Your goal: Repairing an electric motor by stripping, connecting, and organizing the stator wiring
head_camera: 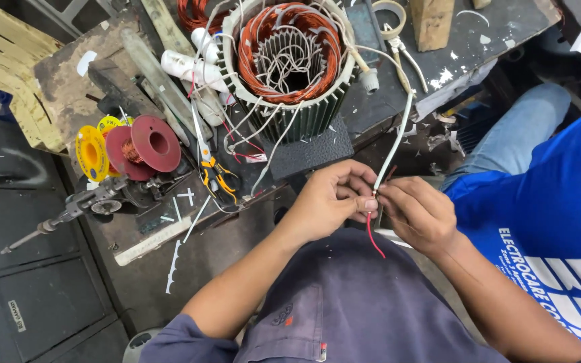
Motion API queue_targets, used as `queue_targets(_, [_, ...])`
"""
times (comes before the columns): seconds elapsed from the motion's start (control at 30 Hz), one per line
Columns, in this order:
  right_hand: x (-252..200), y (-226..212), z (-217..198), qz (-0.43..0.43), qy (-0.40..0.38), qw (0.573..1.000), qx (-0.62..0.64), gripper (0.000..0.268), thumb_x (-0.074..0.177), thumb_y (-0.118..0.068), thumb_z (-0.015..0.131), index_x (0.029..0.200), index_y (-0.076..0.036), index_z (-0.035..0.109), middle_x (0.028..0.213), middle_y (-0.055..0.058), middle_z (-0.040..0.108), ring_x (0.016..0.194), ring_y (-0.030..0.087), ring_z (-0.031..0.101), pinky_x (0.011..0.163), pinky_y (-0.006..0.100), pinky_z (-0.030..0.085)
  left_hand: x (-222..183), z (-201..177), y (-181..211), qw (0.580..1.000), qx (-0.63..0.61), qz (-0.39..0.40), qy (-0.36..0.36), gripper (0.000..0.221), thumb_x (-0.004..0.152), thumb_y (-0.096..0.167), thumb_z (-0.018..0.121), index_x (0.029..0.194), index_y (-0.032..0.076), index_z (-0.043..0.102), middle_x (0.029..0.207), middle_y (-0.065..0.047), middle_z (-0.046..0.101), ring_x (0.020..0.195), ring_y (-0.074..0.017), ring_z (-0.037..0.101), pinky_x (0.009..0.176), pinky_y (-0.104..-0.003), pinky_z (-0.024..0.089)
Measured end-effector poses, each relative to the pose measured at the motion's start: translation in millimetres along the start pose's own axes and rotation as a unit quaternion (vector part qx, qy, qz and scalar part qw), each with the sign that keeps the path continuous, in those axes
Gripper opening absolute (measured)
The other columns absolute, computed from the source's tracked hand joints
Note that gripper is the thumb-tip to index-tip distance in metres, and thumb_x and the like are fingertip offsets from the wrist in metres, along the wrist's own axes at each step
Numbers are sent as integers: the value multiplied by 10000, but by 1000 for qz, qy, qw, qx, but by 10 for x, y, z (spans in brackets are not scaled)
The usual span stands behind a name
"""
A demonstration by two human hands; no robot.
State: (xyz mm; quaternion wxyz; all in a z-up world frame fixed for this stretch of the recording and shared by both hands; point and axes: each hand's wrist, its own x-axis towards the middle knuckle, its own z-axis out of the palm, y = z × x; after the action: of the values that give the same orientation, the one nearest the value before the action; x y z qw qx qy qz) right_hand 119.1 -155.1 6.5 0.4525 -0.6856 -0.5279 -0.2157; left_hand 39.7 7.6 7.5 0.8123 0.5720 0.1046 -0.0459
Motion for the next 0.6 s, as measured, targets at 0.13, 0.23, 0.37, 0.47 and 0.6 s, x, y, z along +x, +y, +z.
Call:
queue_targets(0.13, [-7, -3, 68, -5, -1, 1000, -4, 108, 911, -27, 678, 906, 63, 737, 831, 184, 695, 614, 319, 660, 526, 388, 549, 1, -38, -28, 1000, 0, 0, 2, 370, 843, 15, 762, 1170, -66, 610, 889, -181, 644, 746, -207, 714, 657, -332, 663])
queue_targets(0.23, [-85, 37, 131, -2, 7, 1000, -23, 112, 916, -28, 678, 885, 65, 734, 794, 174, 683, 567, 293, 634, 484, 375, 535, 18, -50, -49, 1000, 7, 2, -10, 366, 835, 2, 765, 1164, -64, 619, 879, -179, 653, 747, -207, 718, 656, -328, 663])
queue_targets(0.37, [-145, 50, 157, 90, -21, 996, -3, 153, 955, -48, 617, 843, 15, 700, 657, 128, 601, 462, 278, 549, 394, 365, 443, 58, -98, -111, 999, 25, 23, 1, 334, 833, 17, 771, 1132, -46, 638, 867, -170, 640, 742, -201, 710, 661, -328, 665])
queue_targets(0.47, [-79, -8, 123, 258, -57, 960, 89, 191, 961, -60, 604, 782, -9, 645, 538, 118, 514, 436, 214, 456, 365, 343, 367, 68, -128, -78, 997, 64, 46, 1, 310, 835, 19, 771, 1114, -37, 647, 848, -162, 637, 732, -202, 710, 651, -322, 661])
queue_targets(0.6, [-14, -161, 161, 557, 2, 737, 383, 225, 961, -12, 511, 737, 2, 534, 553, -18, 353, 474, 41, 321, 376, 177, 293, 86, -138, 64, 985, 143, 100, -3, 261, 845, 10, 756, 1085, -10, 656, 820, -138, 622, 713, -206, 714, 618, -303, 647])
